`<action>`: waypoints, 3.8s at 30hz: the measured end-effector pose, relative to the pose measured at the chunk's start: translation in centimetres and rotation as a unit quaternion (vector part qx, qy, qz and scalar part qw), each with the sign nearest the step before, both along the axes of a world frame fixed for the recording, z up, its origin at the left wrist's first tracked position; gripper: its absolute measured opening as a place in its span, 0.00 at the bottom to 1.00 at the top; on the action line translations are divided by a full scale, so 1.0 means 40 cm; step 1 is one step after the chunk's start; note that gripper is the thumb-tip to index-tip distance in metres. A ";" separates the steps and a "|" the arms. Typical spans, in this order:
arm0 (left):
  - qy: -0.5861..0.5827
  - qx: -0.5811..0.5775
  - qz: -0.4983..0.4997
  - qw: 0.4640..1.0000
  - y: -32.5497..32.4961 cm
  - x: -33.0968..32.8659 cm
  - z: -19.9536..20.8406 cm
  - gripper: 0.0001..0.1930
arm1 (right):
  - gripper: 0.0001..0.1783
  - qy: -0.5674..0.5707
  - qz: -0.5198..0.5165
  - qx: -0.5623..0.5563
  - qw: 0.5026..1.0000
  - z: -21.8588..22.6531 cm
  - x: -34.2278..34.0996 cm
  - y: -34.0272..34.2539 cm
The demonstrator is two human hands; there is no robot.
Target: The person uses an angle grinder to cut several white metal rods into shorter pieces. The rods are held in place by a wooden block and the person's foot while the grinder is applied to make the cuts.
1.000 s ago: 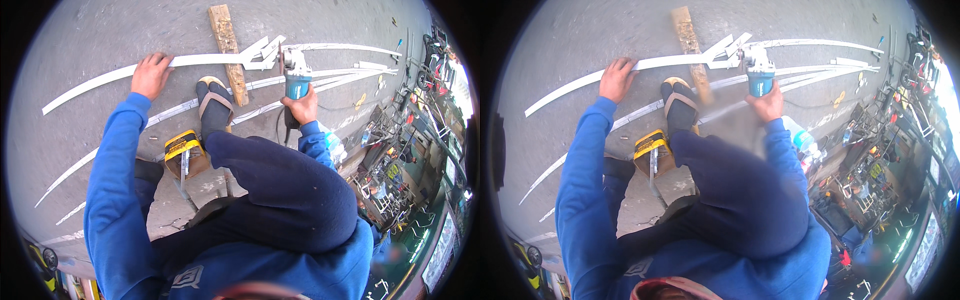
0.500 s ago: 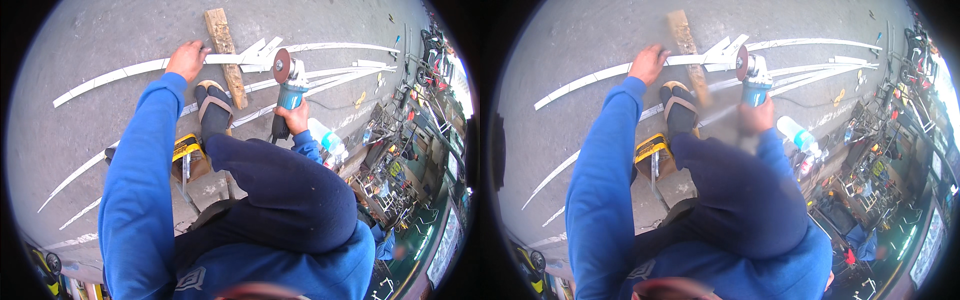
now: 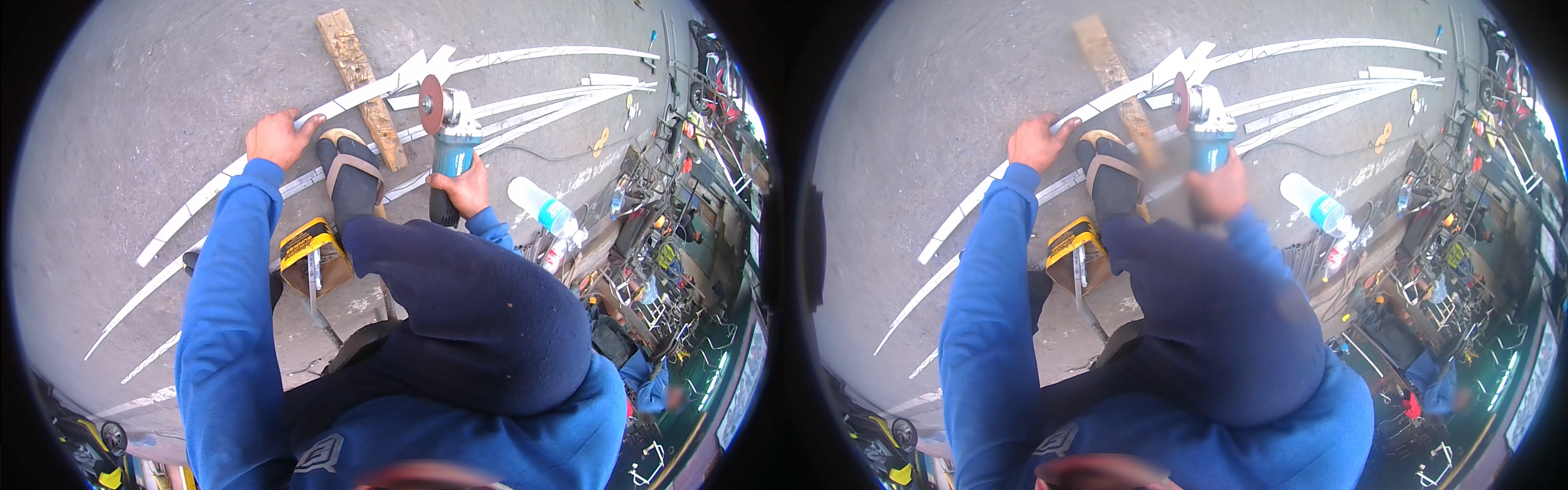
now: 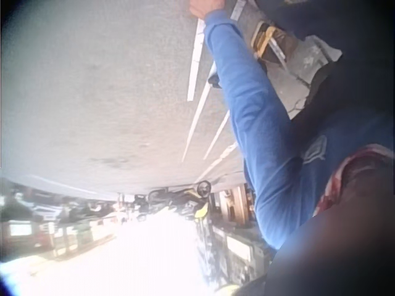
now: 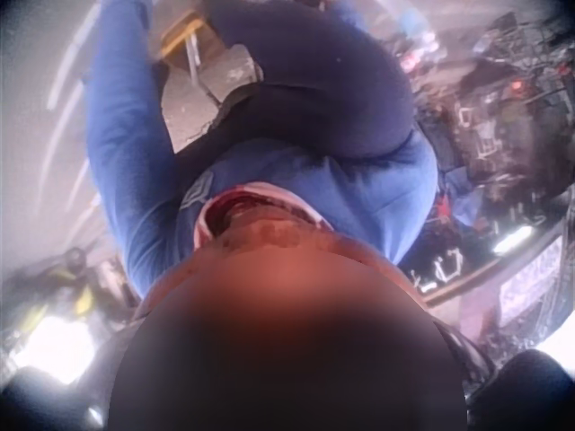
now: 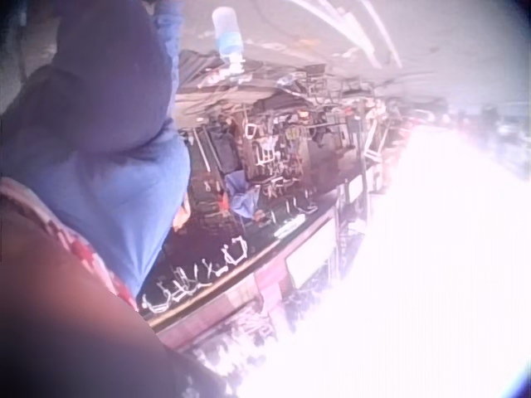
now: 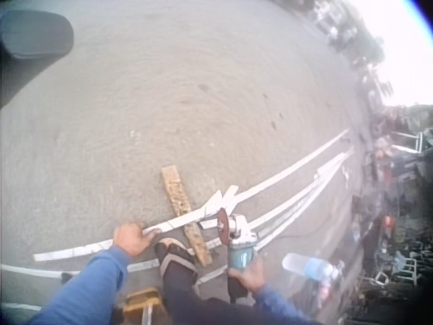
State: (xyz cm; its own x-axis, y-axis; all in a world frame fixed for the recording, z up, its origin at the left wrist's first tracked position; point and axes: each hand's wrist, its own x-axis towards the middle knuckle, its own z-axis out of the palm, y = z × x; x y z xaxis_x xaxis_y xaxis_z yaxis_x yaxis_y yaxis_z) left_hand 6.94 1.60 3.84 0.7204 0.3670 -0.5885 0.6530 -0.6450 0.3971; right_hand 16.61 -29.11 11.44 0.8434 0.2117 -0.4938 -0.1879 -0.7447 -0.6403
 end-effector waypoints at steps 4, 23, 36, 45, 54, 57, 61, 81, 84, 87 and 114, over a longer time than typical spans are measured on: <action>-0.001 -0.025 0.049 0.998 -0.033 -0.020 -0.017 0.32 | 0.33 0.009 0.000 -0.001 1.000 -0.036 -0.003 -0.008; -0.039 -0.010 0.048 0.998 -0.105 -0.035 -0.047 0.31 | 0.35 0.023 -0.031 0.010 0.999 -0.015 -0.058 0.035; -0.050 0.011 0.029 0.998 -0.112 -0.036 -0.051 0.28 | 0.37 0.069 -0.070 -0.010 0.995 0.000 -0.082 0.023; -0.041 0.017 0.024 0.999 -0.113 -0.034 -0.046 0.27 | 0.36 0.029 -0.069 -0.020 0.997 -0.008 -0.083 0.034; -0.043 0.015 0.030 0.999 -0.113 -0.033 -0.043 0.28 | 0.38 0.038 -0.070 -0.009 0.997 0.004 -0.078 0.050; -0.034 0.017 0.023 0.999 -0.112 -0.032 -0.042 0.28 | 0.38 0.052 -0.085 -0.013 0.995 0.018 -0.077 0.057; -0.036 0.010 0.028 0.999 -0.112 -0.033 -0.040 0.29 | 0.38 0.034 -0.074 -0.027 0.996 0.004 -0.078 0.042; -0.085 0.049 0.055 0.994 -0.126 -0.047 -0.068 0.29 | 0.37 -0.080 -0.005 -0.107 0.991 -0.153 -0.063 -0.054; -0.077 0.039 0.057 0.995 -0.124 -0.047 -0.070 0.29 | 0.38 -0.051 0.037 0.023 0.998 -0.105 -0.031 -0.035; -0.078 0.040 0.058 0.994 -0.122 -0.046 -0.071 0.29 | 0.38 -0.043 0.010 -0.065 0.997 -0.088 -0.012 0.011; -0.115 0.042 0.067 0.990 -0.127 -0.056 -0.076 0.29 | 0.34 -0.059 0.017 -0.072 0.995 -0.097 0.003 0.023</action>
State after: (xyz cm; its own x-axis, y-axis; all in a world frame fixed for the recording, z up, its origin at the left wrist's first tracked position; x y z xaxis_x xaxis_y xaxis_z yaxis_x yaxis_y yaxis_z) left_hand 4.70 -3.46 0.82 0.7738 0.5085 -0.3778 0.6330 -0.5960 0.4941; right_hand 16.72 -28.20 7.55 0.8910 0.1750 -0.4189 -0.0907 -0.8355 -0.5419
